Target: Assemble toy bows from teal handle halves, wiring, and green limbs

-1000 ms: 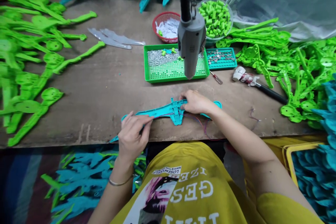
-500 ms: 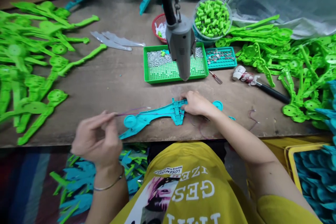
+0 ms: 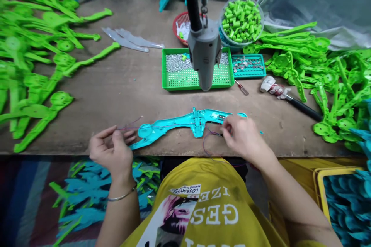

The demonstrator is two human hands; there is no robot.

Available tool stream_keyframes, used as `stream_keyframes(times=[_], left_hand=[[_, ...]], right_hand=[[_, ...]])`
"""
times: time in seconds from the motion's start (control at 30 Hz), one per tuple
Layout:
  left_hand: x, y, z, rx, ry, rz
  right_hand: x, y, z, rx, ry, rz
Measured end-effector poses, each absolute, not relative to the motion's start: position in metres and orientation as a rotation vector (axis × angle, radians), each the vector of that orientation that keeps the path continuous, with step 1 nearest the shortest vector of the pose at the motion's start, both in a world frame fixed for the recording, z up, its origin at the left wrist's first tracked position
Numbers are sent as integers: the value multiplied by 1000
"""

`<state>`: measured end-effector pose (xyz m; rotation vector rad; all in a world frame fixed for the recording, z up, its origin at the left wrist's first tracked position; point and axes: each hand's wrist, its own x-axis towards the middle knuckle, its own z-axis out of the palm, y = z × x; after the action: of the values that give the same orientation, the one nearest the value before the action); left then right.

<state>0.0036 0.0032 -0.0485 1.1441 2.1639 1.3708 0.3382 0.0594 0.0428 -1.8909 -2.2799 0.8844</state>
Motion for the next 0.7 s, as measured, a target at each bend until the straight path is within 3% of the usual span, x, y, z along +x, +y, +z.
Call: stream_keyframes(times=[0.13,0.37,0.5,0.7], left_hand=[[11,12,-44,913,2187,1553],[5,14,-53,986,2195,1534],[6,15,-55,965,2134,1571],[14,19,-49,620,1821,1689]], right_hand=[[332,36,22,-1912,-2478,810],[327,59,-3,-1254,-2294,585],[332,70,-20,-1241,-2140,264],[359,69,-27,-1214,-2148,166]])
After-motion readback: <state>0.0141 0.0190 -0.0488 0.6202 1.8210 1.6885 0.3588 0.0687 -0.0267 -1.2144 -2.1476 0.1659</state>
